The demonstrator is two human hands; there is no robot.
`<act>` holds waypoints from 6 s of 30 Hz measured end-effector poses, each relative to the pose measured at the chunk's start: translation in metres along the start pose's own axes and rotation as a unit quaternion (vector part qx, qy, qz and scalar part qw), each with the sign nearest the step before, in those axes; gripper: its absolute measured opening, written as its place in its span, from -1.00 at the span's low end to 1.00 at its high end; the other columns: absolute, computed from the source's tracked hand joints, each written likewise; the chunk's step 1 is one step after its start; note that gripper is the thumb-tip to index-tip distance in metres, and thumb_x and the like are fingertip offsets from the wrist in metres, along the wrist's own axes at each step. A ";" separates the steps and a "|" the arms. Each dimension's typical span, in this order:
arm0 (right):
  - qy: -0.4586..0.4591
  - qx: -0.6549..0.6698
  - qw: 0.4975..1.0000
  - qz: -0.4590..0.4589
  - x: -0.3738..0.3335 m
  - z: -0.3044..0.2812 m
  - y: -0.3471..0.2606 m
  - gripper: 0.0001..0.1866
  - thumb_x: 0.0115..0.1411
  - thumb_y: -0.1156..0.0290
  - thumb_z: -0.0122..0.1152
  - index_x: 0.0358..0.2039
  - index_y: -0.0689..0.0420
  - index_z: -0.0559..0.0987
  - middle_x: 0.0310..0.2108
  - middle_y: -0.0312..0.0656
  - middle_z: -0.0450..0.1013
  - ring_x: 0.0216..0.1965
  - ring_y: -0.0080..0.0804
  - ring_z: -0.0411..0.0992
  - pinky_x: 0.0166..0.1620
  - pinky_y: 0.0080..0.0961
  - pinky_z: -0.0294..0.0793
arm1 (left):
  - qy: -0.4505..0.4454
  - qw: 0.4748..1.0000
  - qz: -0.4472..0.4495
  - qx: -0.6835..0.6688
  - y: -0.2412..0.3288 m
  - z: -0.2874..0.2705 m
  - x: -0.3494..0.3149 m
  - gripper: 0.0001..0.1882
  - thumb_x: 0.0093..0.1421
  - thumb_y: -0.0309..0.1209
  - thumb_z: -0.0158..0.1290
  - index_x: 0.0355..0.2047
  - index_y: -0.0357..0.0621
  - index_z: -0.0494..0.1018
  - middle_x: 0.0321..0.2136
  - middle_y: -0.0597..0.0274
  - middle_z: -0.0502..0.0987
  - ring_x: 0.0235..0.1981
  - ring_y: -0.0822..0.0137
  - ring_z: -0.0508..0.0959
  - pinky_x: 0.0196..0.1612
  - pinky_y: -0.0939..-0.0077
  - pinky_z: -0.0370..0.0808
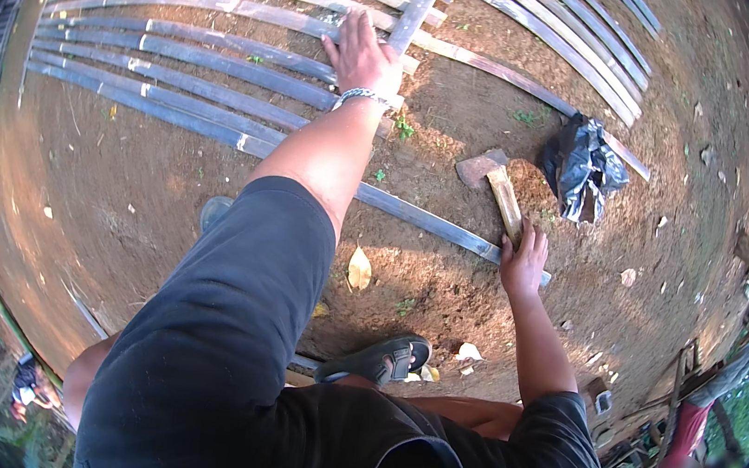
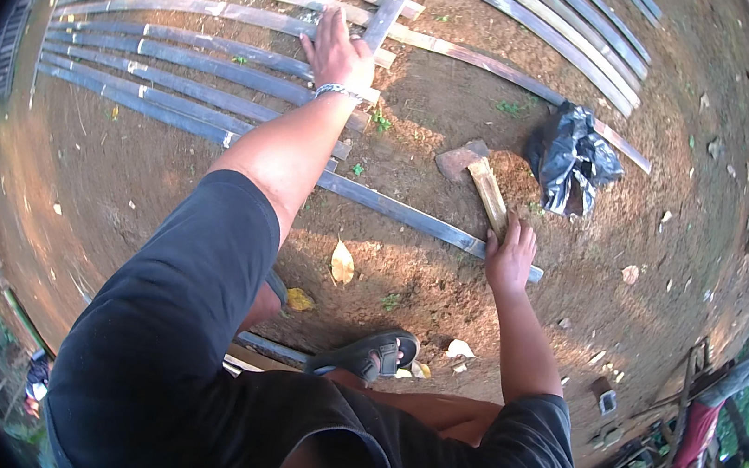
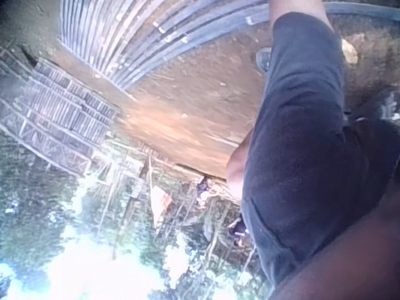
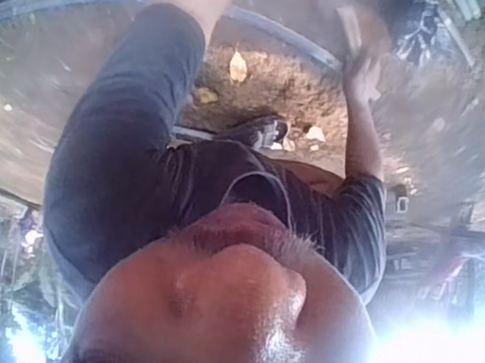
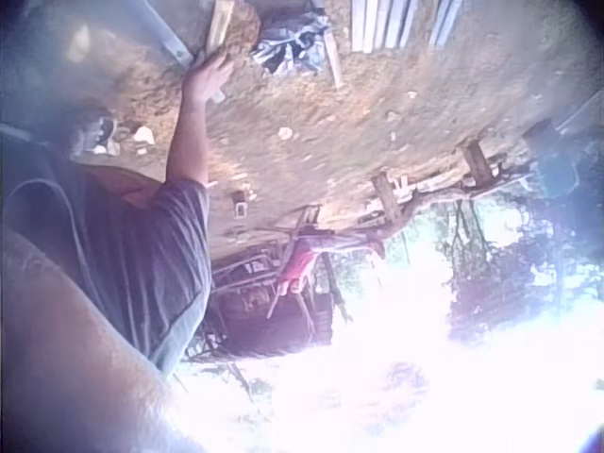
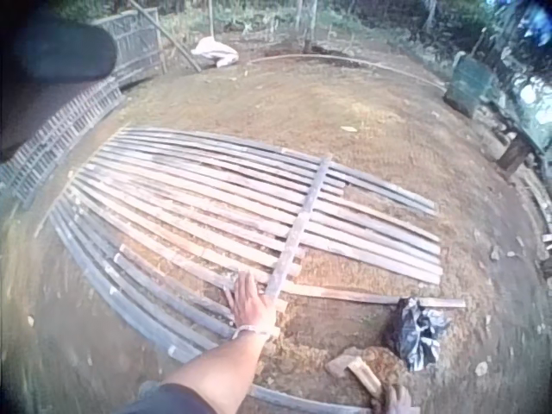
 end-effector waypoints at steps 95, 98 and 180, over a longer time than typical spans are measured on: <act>-0.081 -0.176 0.953 -0.232 0.246 -0.038 -0.140 -0.42 0.30 0.55 0.00 0.28 -0.30 0.51 0.11 -0.35 0.45 0.23 -0.35 0.40 0.17 -0.39 0.55 | -0.283 0.830 0.396 0.272 -0.013 -0.064 0.058 -0.64 0.24 -0.16 0.23 0.03 0.13 0.61 0.07 0.38 0.57 0.30 0.28 0.38 0.50 -0.08 0.02; -0.072 -0.169 0.953 -0.240 0.249 -0.036 -0.138 -0.42 0.30 0.55 0.00 0.27 -0.30 0.51 0.12 -0.35 0.46 0.22 -0.35 0.41 0.17 -0.39 0.55 | -0.265 0.832 0.409 0.264 -0.017 -0.062 0.057 -0.65 0.24 -0.15 0.23 0.01 0.12 0.61 0.05 0.39 0.57 0.30 0.28 0.38 0.49 -0.06 0.05; -0.053 -0.127 0.953 -0.271 0.244 -0.032 -0.151 -0.50 0.32 0.46 0.04 0.21 -0.30 0.56 0.10 -0.40 0.49 0.20 -0.36 0.43 0.16 -0.38 0.55 | -0.146 0.978 0.081 0.126 -0.024 -0.043 -0.007 -0.30 0.34 -0.15 -0.04 0.42 -0.14 0.16 0.42 0.00 0.19 0.50 0.06 0.07 0.50 -0.27 -0.18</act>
Point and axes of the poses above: each hand's wrist, its own x-axis towards the middle knuckle, its own z-axis out of the palm, y = z × x, the point moved 4 cm from there along x, towards the middle knuckle
